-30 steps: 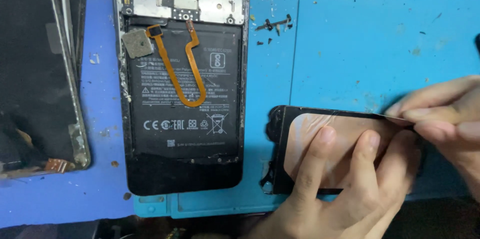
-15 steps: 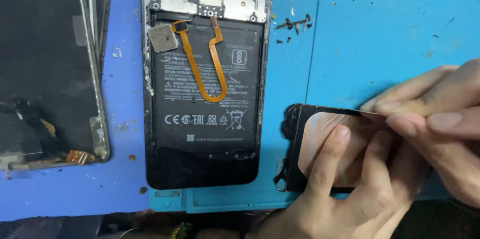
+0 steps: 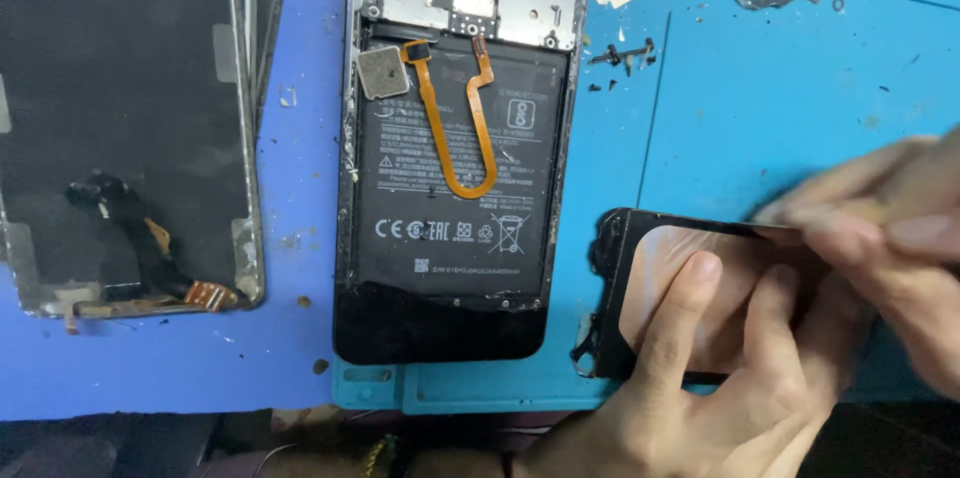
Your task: Repairing a smartphone by using a thin metal tool to pry or clean the edges of a screen component.
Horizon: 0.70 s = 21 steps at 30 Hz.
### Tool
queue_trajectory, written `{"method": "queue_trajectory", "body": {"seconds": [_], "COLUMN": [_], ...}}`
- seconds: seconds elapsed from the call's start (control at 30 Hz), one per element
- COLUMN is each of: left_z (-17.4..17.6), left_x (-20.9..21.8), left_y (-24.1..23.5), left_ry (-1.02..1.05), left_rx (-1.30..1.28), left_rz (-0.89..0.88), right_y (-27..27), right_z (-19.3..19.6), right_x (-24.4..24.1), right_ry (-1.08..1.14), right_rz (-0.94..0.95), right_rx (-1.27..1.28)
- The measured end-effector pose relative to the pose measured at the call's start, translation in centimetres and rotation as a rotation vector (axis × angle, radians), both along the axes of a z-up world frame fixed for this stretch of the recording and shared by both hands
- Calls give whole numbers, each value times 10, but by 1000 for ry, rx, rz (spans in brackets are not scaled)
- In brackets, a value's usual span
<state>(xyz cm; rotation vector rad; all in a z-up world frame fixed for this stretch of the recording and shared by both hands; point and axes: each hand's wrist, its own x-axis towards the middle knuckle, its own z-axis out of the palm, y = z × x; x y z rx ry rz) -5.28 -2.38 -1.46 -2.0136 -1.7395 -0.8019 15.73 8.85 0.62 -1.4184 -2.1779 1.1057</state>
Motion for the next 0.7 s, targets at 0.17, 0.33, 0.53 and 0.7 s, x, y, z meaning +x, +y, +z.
{"method": "queue_trajectory", "body": {"seconds": [0.17, 0.33, 0.53, 0.7], "left_z": [1, 3, -7, -8], "left_x": [0, -9, -4, -12], "left_y": [-4, -1, -9, -5], "left_ry": [-35, 19, -7, 3], "left_rx": [-18, 14, -8, 6], "left_rz": [-6, -7, 4, 23], "right_y": [-1, 0, 18, -2], "right_z": [7, 30, -30, -16], "right_x": [-24, -68, 34, 1], "right_ry": [76, -5, -76, -85], "right_rz": [210, 147, 224, 140], "right_rx": [182, 67, -91, 168]}}
